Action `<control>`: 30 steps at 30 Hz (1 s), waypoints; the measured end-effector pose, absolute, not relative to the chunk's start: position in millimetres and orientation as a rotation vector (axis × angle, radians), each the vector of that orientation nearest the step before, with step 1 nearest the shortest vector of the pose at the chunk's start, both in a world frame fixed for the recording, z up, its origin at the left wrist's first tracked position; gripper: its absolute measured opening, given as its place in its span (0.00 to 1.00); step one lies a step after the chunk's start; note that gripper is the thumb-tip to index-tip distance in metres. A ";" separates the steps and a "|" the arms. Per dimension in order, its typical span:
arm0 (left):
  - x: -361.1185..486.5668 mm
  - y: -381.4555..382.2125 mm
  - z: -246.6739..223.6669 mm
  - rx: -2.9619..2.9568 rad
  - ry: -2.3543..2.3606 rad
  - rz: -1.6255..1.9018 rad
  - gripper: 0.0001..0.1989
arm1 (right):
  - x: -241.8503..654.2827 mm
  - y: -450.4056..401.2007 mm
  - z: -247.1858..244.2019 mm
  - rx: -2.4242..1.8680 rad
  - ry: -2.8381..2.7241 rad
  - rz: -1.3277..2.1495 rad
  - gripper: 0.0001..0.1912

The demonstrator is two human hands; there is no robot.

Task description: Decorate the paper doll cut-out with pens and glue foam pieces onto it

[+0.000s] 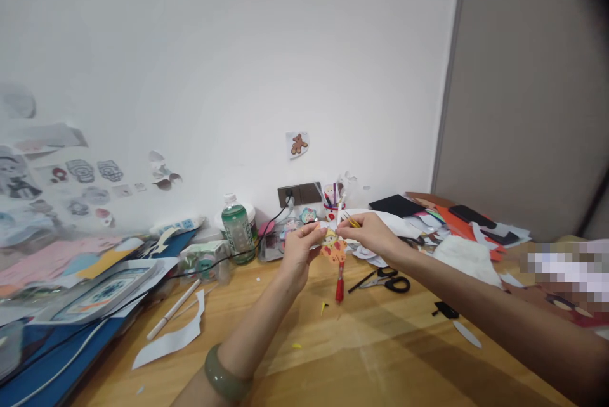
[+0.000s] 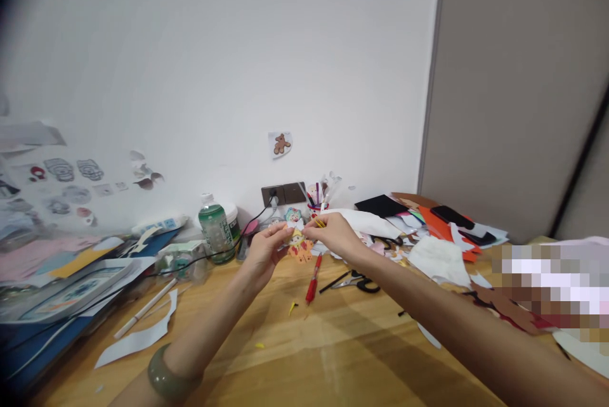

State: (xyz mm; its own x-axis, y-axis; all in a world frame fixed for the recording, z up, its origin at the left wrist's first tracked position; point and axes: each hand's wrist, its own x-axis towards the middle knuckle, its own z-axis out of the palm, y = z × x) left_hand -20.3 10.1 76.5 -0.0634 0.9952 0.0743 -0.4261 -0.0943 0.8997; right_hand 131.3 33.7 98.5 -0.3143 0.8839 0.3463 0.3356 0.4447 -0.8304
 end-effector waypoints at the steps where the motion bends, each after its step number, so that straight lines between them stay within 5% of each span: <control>1: -20.8 11.4 75.8 0.903 0.863 1.483 0.14 | 130.9 34.8 98.3 -1.027 -1.858 0.818 0.08; 30: -24.0 31.4 75.9 0.955 0.948 1.544 0.12 | 128.0 48.4 100.5 -1.108 -1.800 0.773 0.12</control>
State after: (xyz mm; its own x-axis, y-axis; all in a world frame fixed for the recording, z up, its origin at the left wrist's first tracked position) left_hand -24.0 31.4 75.9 -0.1422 0.9846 0.1017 -0.3548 -0.1466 0.9234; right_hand 128.0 48.4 100.5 -0.2341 0.9083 0.3467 0.3746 0.4133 -0.8300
